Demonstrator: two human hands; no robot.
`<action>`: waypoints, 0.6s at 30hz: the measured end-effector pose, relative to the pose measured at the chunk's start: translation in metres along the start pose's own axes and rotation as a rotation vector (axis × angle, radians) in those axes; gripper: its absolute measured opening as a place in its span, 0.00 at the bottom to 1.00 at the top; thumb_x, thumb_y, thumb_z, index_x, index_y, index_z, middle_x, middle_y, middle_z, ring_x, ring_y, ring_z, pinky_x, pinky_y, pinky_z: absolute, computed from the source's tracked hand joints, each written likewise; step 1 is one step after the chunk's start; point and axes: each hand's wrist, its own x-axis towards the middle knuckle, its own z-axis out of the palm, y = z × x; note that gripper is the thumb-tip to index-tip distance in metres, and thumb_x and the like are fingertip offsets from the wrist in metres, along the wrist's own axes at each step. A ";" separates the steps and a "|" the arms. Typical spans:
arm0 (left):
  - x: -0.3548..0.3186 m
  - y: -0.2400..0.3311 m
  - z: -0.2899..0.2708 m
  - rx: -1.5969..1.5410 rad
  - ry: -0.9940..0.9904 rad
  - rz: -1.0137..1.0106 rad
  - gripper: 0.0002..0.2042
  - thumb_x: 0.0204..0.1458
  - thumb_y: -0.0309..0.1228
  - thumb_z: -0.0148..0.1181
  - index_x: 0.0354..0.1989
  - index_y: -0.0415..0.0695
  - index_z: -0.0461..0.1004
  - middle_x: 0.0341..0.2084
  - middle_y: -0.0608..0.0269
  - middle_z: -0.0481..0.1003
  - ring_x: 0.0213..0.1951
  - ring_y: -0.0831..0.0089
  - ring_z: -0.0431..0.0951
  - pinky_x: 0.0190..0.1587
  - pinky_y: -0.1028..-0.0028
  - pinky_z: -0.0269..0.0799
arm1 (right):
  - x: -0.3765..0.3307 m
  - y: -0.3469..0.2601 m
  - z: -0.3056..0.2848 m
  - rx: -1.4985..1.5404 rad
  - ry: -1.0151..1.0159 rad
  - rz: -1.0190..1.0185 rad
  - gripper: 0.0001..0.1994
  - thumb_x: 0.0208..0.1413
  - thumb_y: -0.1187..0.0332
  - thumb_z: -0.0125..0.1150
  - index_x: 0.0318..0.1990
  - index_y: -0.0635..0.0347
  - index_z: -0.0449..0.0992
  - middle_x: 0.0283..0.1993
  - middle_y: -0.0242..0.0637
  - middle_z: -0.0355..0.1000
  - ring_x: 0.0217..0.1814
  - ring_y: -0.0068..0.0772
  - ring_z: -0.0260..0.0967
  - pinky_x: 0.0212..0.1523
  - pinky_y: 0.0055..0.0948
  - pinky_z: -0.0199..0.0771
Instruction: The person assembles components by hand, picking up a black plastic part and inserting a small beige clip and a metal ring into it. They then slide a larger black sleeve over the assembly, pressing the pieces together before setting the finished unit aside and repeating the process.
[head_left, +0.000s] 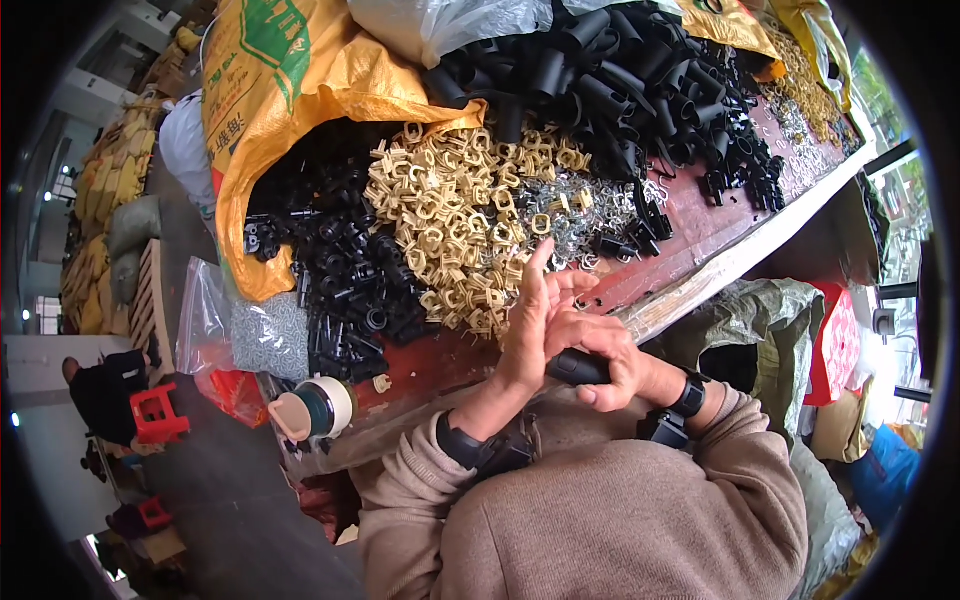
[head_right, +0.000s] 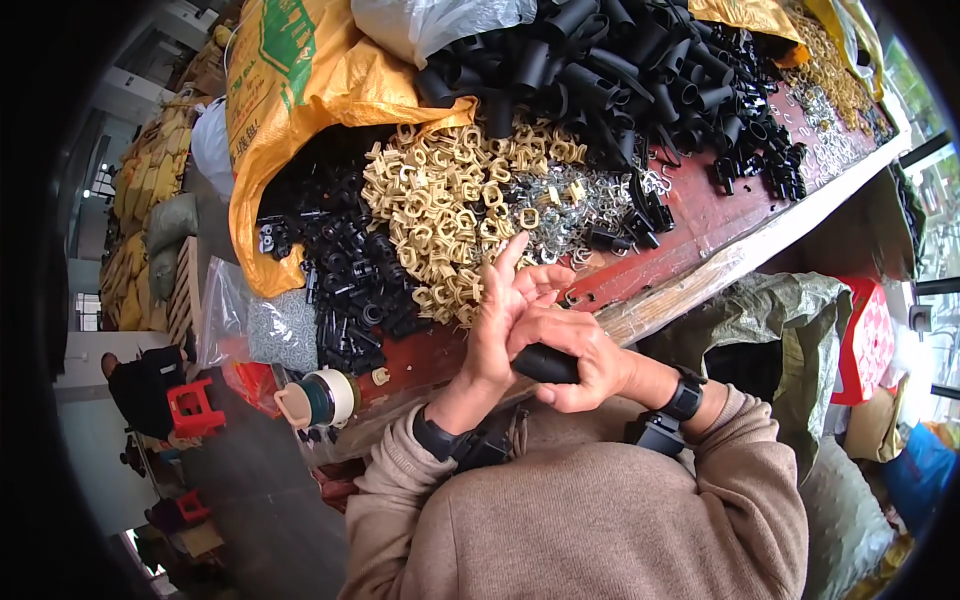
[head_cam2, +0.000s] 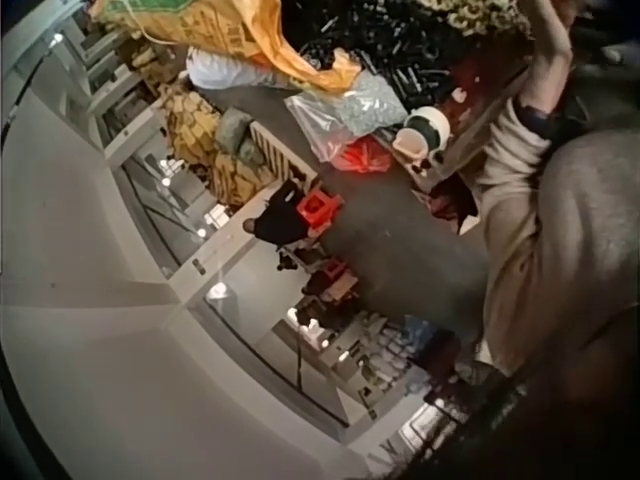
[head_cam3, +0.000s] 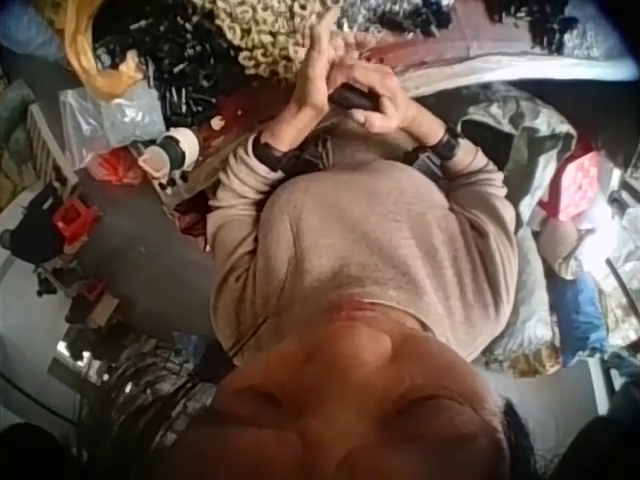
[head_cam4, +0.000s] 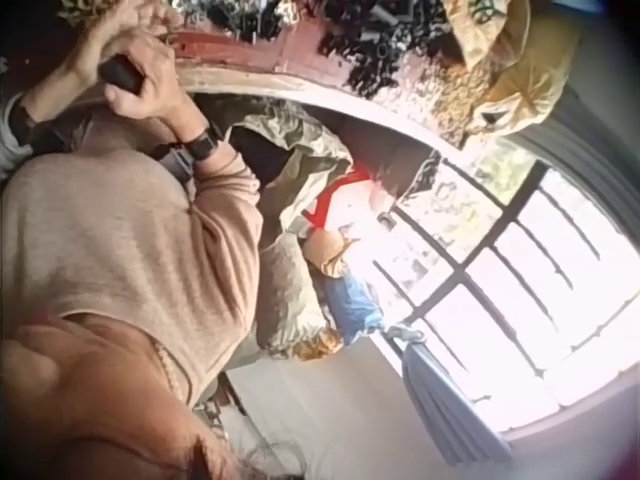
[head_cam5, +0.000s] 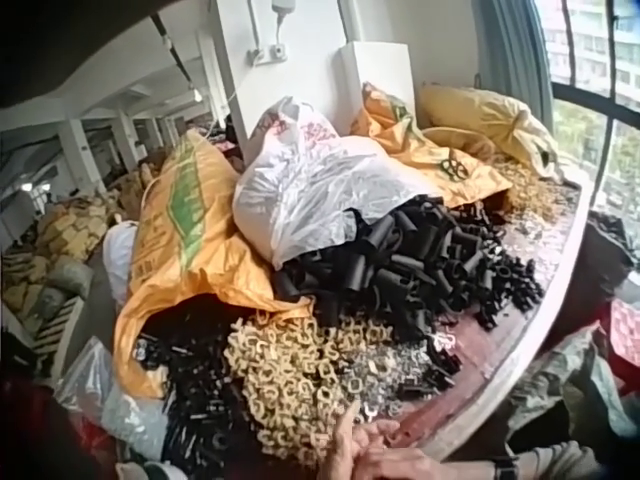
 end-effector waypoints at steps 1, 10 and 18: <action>-0.003 -0.003 0.003 0.085 0.017 0.018 0.34 0.51 0.55 0.33 0.59 0.42 0.40 0.37 0.54 0.67 0.42 0.71 0.66 0.47 0.72 0.60 | -0.002 -0.003 -0.006 0.005 -0.033 0.011 0.19 0.41 0.56 0.53 0.31 0.67 0.69 0.29 0.41 0.67 0.32 0.39 0.66 0.37 0.33 0.65; -0.079 0.012 -0.077 0.631 0.102 -0.049 0.18 0.46 0.27 0.55 0.47 0.39 0.62 0.36 0.58 0.68 0.34 0.74 0.70 0.38 0.76 0.67 | -0.134 -0.098 -0.103 -0.414 0.017 0.753 0.25 0.39 0.47 0.54 0.26 0.65 0.71 0.25 0.39 0.68 0.27 0.37 0.66 0.32 0.30 0.63; -0.081 0.022 -0.111 1.820 0.499 0.358 0.16 0.41 0.25 0.56 0.40 0.38 0.66 0.37 0.56 0.65 0.30 0.60 0.71 0.32 0.71 0.68 | -0.099 -0.061 -0.064 -0.960 0.151 0.749 0.08 0.36 0.78 0.55 0.29 0.63 0.71 0.27 0.39 0.65 0.29 0.41 0.63 0.30 0.31 0.64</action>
